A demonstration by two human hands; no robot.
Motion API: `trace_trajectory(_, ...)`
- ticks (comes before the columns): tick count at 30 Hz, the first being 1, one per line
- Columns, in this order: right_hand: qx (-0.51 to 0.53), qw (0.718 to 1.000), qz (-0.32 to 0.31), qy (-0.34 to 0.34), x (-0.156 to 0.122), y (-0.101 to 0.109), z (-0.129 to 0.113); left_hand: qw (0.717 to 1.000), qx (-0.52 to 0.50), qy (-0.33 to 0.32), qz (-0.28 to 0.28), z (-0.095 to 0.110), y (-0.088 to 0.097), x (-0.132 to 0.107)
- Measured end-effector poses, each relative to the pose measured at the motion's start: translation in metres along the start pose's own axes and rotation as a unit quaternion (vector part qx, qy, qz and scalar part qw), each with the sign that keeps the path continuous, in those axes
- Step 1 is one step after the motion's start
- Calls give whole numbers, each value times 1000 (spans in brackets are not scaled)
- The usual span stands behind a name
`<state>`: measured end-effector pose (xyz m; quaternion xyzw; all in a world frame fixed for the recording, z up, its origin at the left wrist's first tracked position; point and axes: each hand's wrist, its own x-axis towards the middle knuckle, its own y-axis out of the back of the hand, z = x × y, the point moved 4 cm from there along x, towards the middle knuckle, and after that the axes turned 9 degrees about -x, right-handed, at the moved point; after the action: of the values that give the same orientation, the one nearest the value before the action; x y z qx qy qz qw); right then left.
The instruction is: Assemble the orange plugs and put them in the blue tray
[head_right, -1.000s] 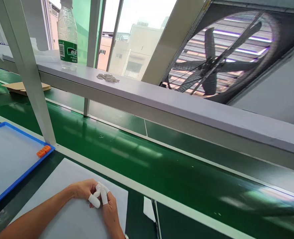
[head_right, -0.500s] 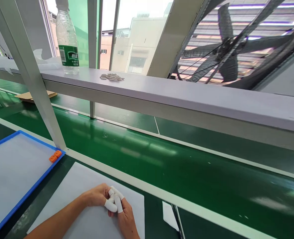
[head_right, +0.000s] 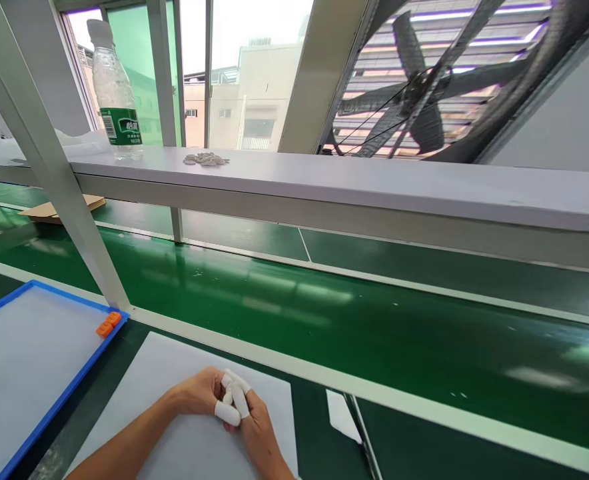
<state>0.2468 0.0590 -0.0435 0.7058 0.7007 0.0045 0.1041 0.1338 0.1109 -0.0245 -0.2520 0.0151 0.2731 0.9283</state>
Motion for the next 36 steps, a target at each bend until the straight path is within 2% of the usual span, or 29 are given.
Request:
trace_trajectory(3,19,1000,-15,2,1,-2,2,1000,-3,-6,-9,2,-4,0)
trace_trajectory(7,38,999,-4,-2,1,-4,3,1000,-8,-10,-15,6,-9,-1)
trace_trajectory(13,46,999,-8,13,-2,-8,-5,1000,1,-1,-6,4,-9,-4)
trace_trajectory(18,38,999,-29,25,-4,-10,-8,1000,8,3,-2,-1,-6,-8)
trace_trajectory(23,2,998,-11,67,-8,-5,-22,1000,17,4,3,-2,-5,-12)
trace_trajectory(27,-22,997,-15,73,-9,-1,-29,1000,18,12,-6,-1,-7,-13)
trace_trajectory(36,-3,998,-24,62,-7,-3,-17,1000,20,14,-5,-2,-6,-10)
